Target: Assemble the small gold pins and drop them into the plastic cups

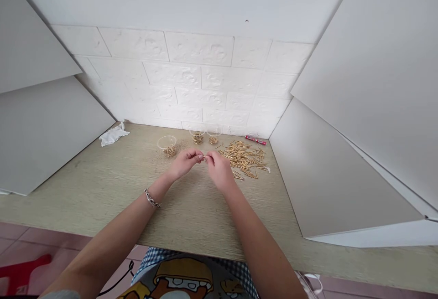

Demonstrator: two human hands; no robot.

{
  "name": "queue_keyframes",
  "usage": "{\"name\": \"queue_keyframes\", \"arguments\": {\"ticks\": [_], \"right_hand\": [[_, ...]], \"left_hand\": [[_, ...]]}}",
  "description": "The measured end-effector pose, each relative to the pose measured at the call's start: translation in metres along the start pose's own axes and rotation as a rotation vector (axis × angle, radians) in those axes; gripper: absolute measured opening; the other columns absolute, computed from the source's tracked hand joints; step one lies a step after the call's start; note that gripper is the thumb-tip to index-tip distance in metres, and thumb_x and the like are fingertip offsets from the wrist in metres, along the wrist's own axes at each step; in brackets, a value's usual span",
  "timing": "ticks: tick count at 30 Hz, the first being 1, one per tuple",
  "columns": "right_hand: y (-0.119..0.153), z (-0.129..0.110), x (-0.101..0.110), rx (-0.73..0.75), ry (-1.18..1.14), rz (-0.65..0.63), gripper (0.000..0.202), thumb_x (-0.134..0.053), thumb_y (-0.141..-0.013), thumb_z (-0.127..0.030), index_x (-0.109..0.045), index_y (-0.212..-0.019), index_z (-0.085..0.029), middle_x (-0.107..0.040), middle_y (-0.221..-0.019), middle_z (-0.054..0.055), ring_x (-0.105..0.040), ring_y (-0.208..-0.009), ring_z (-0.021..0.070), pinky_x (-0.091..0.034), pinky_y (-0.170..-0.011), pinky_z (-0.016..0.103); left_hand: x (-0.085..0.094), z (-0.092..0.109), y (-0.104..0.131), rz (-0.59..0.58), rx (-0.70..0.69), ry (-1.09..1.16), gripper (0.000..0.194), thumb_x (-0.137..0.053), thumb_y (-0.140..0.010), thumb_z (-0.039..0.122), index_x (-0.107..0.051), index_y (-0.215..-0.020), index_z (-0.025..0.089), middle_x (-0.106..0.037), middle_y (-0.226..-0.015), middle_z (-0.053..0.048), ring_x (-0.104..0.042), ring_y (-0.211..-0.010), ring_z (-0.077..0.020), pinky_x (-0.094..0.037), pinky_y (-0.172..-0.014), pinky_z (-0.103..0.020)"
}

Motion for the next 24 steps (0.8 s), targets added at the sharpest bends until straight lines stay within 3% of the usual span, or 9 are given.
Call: {"name": "queue_keyframes", "arguments": {"ticks": [7,13,20,24], "right_hand": [[0.002,0.006,-0.01,-0.133,-0.205,0.067,0.016,-0.046,-0.079,-0.028,-0.059,-0.079,-0.02,-0.067,-0.072,0.002,-0.063,-0.069,0.0163,-0.046,-0.066,0.029],[0.003,0.005,-0.012,-0.084,-0.039,0.128,0.019,-0.044,-0.08,-0.029,-0.061,-0.08,-0.019,-0.067,-0.075,0.004,-0.06,-0.069,0.0168,-0.044,-0.067,0.029],[0.0,0.002,-0.001,0.08,0.171,0.002,0.02,-0.042,-0.081,-0.023,-0.061,-0.08,-0.019,-0.065,-0.076,0.005,-0.058,-0.068,0.0167,-0.041,-0.065,0.028],[-0.003,0.006,0.002,0.012,0.019,-0.079,0.016,-0.044,-0.08,-0.022,-0.06,-0.076,-0.019,-0.065,-0.071,0.002,-0.059,-0.067,0.0154,-0.043,-0.065,0.027]], "left_hand": [[-0.005,-0.005,-0.002,0.018,-0.003,0.092,0.018,-0.054,-0.074,0.032,-0.058,-0.068,0.015,-0.057,-0.069,0.0,-0.05,-0.07,-0.013,-0.039,-0.068,-0.025],[-0.01,-0.005,-0.001,0.103,0.0,0.016,0.017,-0.049,-0.076,0.028,-0.056,-0.066,0.016,-0.057,-0.066,0.0,-0.05,-0.068,-0.0135,-0.04,-0.065,-0.025],[-0.006,0.001,0.002,0.085,-0.05,-0.21,0.018,-0.049,-0.075,0.027,-0.059,-0.064,0.018,-0.055,-0.06,0.002,-0.046,-0.061,-0.0127,-0.034,-0.058,-0.024],[-0.006,0.006,0.004,0.048,-0.081,-0.203,0.019,-0.049,-0.076,0.029,-0.06,-0.065,0.018,-0.057,-0.062,0.001,-0.047,-0.061,-0.013,-0.034,-0.06,-0.024]]}}
Point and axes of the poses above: each hand's wrist, its own y-axis away from the middle knuckle, its own x-axis out of the back of the hand, z = x × y, the point moved 2 cm from there along -y, towards the middle knuckle
